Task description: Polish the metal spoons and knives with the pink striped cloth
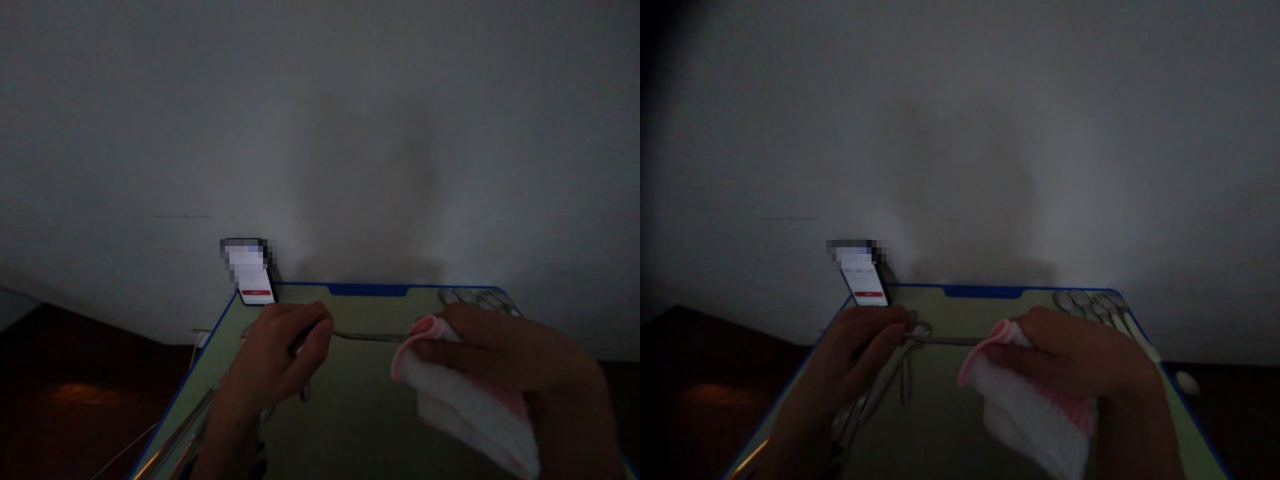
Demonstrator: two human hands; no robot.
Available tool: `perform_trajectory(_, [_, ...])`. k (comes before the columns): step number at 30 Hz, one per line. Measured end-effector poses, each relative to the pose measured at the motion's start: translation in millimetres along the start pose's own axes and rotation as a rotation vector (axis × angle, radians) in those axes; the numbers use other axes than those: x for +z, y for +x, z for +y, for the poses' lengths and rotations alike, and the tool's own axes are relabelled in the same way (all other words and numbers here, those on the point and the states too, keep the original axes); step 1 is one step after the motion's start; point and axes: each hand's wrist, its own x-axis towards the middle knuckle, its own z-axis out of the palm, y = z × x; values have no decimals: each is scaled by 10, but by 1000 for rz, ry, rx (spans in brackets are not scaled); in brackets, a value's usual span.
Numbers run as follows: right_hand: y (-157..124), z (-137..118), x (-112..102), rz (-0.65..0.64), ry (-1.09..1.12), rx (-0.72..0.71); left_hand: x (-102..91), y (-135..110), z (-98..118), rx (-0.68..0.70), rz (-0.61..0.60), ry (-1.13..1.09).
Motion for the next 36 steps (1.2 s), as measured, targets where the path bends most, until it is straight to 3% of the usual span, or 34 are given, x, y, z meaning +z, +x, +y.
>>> perform_trajectory(9, [96, -21, -1, 1, -69, -57, 39, -1, 86, 204, 266, -112])
perform_trajectory(12, [63, 3, -17, 49, -72, -54, 97, 6, 61, 63, 328, -201])
perform_trajectory(15, [26, 22, -26, 76, -84, -49, 143, 44, 38, -161, 228, -197])
perform_trajectory(17, [21, 16, -21, 76, -102, -52, 162, 70, 42, -212, 131, -114])
perform_trajectory(23, [128, -107, 43, 61, -145, -129, 244, 108, 119, -76, 224, 29])
perform_trajectory(28, [237, -216, 155, 49, -218, -204, 354, 147, 166, 0, 207, 110])
perform_trajectory(32, [289, -261, 242, 104, -339, -199, 402, 146, 159, -27, 165, 167])
perform_trajectory(36, [356, -243, 285, 126, -390, -195, 390, 148, 104, -139, 84, 147])
